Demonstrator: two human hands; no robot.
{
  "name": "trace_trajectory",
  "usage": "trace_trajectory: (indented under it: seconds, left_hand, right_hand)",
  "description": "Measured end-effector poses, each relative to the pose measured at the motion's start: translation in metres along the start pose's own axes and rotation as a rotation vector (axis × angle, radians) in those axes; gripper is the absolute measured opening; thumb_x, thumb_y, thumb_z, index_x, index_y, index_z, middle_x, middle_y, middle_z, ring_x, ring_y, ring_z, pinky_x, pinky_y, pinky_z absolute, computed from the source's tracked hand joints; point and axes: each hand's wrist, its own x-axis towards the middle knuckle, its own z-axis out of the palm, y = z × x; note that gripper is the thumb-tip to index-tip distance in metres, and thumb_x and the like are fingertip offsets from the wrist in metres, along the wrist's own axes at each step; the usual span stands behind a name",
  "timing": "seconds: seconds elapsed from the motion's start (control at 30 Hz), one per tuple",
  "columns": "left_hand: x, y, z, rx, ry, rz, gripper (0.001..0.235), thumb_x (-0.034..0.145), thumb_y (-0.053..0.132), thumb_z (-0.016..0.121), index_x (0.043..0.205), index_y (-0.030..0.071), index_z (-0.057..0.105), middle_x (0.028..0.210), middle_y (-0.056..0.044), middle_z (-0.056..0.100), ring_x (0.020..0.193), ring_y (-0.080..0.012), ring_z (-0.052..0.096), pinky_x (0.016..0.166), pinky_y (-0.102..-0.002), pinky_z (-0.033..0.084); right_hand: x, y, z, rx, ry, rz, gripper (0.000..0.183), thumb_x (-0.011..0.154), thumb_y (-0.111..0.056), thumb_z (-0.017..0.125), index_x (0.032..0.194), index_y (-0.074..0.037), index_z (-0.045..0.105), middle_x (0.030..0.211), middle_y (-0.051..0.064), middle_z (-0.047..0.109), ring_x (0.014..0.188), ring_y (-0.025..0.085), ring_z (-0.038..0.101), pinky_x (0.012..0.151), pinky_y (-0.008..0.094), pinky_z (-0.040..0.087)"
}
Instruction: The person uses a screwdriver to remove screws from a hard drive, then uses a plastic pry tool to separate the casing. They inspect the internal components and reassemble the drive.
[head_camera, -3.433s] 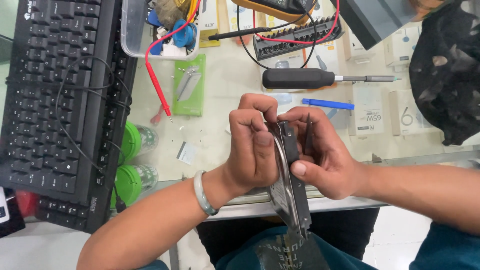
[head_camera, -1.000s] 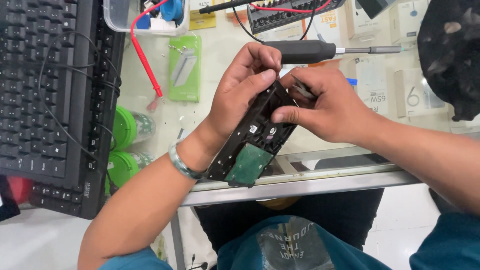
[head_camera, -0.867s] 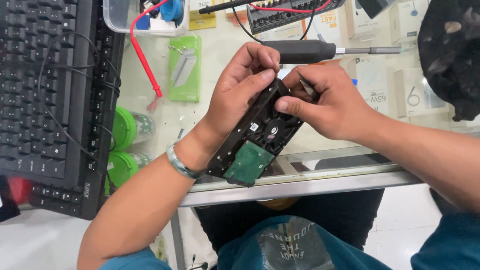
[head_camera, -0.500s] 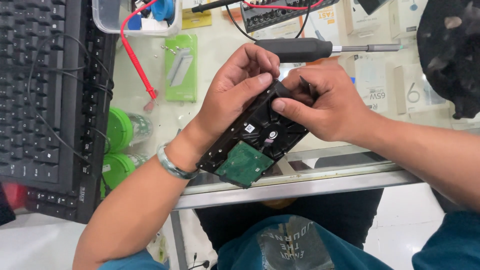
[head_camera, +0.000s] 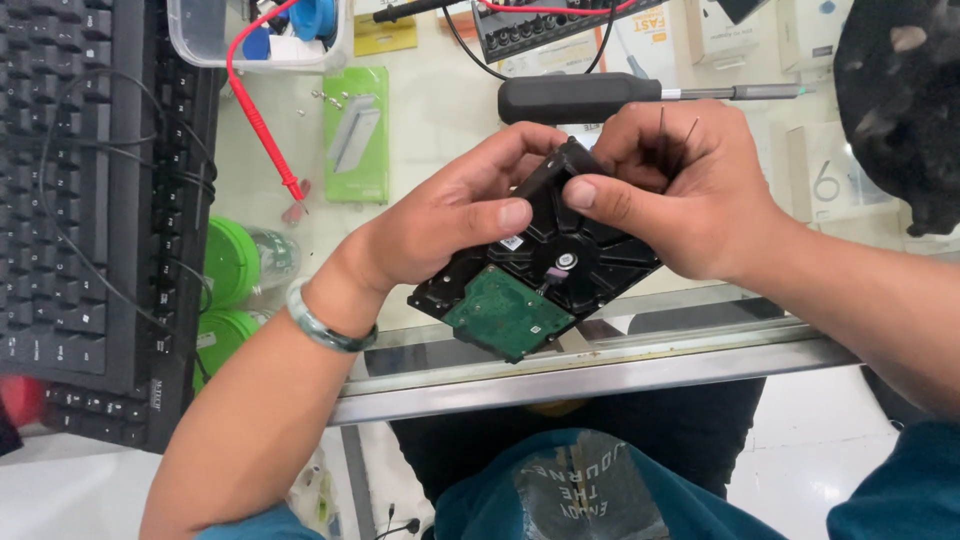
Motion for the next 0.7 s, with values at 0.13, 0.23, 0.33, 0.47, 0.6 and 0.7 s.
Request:
trace_trajectory:
  seconds: [0.13, 0.23, 0.33, 0.47, 0.6, 0.7]
  left_hand:
    - [0.0002, 0.0036, 0.0017, 0.002, -0.031, -0.013, 0.065, 0.098, 0.041, 0.061, 0.146, 0.005, 0.035, 0.119, -0.007, 0.058, 0.108, -0.0166, 0.063, 0.095, -0.033, 0.058]
    - [0.0002, 0.0012, 0.0015, 0.006, -0.024, -0.001, 0.065, 0.098, 0.041, 0.061, 0.147, 0.007, 0.034, 0.121, -0.006, 0.056, 0.11, -0.0146, 0.059, 0.098, -0.032, 0.054]
    - [0.0008, 0.003, 0.0013, 0.031, -0.023, -0.001, 0.061, 0.098, 0.041, 0.059, 0.143, 0.007, 0.035, 0.121, -0.006, 0.056, 0.11, -0.0152, 0.06, 0.095, -0.031, 0.055]
    - [0.0011, 0.0028, 0.0007, 0.091, -0.021, 0.014, 0.06, 0.098, 0.043, 0.058, 0.142, 0.008, 0.036, 0.123, -0.005, 0.056, 0.113, -0.0141, 0.057, 0.099, -0.031, 0.052]
    - [0.001, 0.0049, 0.003, 0.098, 0.0, 0.012, 0.054, 0.098, 0.043, 0.057, 0.136, 0.008, 0.042, 0.115, -0.002, 0.055, 0.107, -0.0119, 0.057, 0.097, -0.029, 0.05]
    - [0.0016, 0.003, 0.0033, 0.021, -0.018, 0.011, 0.048, 0.099, 0.041, 0.059, 0.13, 0.009, 0.043, 0.112, -0.001, 0.055, 0.103, -0.0109, 0.056, 0.093, -0.028, 0.048]
  right_hand:
    - [-0.0007, -0.0012, 0.0003, 0.015, -0.013, -0.005, 0.026, 0.094, -0.018, 0.075, 0.08, -0.008, 0.057, 0.06, -0.006, 0.026, 0.057, 0.008, 0.024, 0.054, 0.024, 0.023]
    - [0.0003, -0.0017, 0.0002, 0.012, -0.018, 0.014, 0.026, 0.095, -0.019, 0.075, 0.08, -0.007, 0.057, 0.06, -0.006, 0.027, 0.056, 0.008, 0.024, 0.054, 0.024, 0.022]
    - [0.0015, -0.0025, 0.0006, 0.0, -0.019, 0.033, 0.026, 0.095, -0.021, 0.076, 0.08, -0.008, 0.058, 0.059, -0.006, 0.027, 0.056, 0.008, 0.024, 0.054, 0.024, 0.022]
    - [0.0015, -0.0018, 0.0005, -0.011, -0.03, 0.017, 0.026, 0.095, -0.021, 0.075, 0.081, -0.007, 0.059, 0.058, -0.005, 0.03, 0.055, 0.008, 0.025, 0.052, 0.024, 0.023]
    - [0.0018, -0.0015, 0.0007, 0.006, -0.026, 0.029, 0.025, 0.095, -0.018, 0.075, 0.081, -0.007, 0.058, 0.058, -0.005, 0.03, 0.056, 0.008, 0.026, 0.053, 0.024, 0.024]
    - [0.0017, 0.0013, 0.0007, 0.0, -0.017, 0.026, 0.026, 0.095, -0.019, 0.076, 0.08, -0.007, 0.057, 0.06, -0.005, 0.029, 0.057, 0.008, 0.027, 0.053, 0.024, 0.025]
